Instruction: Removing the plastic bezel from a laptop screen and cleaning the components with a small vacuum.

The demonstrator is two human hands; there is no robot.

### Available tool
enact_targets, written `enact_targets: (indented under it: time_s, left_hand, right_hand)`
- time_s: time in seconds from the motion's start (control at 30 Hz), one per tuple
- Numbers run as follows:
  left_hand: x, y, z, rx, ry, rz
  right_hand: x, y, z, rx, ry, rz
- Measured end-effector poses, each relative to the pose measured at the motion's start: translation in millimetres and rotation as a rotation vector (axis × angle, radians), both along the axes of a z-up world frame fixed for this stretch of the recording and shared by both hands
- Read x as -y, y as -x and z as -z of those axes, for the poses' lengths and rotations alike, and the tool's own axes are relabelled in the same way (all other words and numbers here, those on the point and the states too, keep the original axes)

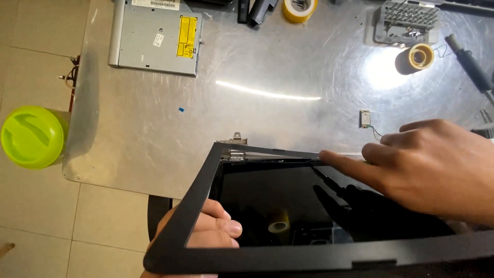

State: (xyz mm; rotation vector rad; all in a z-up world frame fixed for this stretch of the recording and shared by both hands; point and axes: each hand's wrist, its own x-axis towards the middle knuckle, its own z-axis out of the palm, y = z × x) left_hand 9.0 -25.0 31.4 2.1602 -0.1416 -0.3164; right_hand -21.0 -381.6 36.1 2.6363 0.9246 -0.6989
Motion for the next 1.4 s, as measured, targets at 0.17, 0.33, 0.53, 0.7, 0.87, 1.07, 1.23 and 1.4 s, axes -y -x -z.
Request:
enact_targets:
  time_s: [0.17,0.33,0.53,0.7,0.87,1.07,1.23,1.4]
  left_hand:
    - [-25.1,-4.9,5.6,-0.392,0.644,0.159]
    - [-15.3,-16.7,-14.9,0.238,0.349,0.444]
    - [-9.2,-36.3,27.1,0.760,0.532,0.127]
    - [-9.5,-121.0,72.4,0.650,1.004,0.359]
    - [9.5,-151.1,67.7,0.046,0.176,0.897]
    - [13.3,-168.4,88.2,0.301,0.156,1.099]
    - [20.5,-161.9,95.9,0.444,0.271,1.061]
    - [21.9,-157.3,100.7,0.498,0.297,0.985]
  right_hand:
    - [-8.0,-5.0,-2.7,-0.147,0.091,-0.099]
    - [-2.1,-4.0,1.6,-0.399,0.102,-0.075]
    - [-6.5,1.4,-0.9,-0.401,0.203,-0.022]
    - [-24.6,-7.2,-15.3,-0.589,0.436,0.127]
    - [-33.1,-2.9,-19.7,-0.427,0.445,0.232]
    - [-32.5,-1.3,-18.0,-0.438,0.424,0.188]
    - [-35.2,-12.4,-23.8,-0.543,0.412,0.217]
    - [-36.4,-18.9,-26.9,-0.643,0.439,0.258]
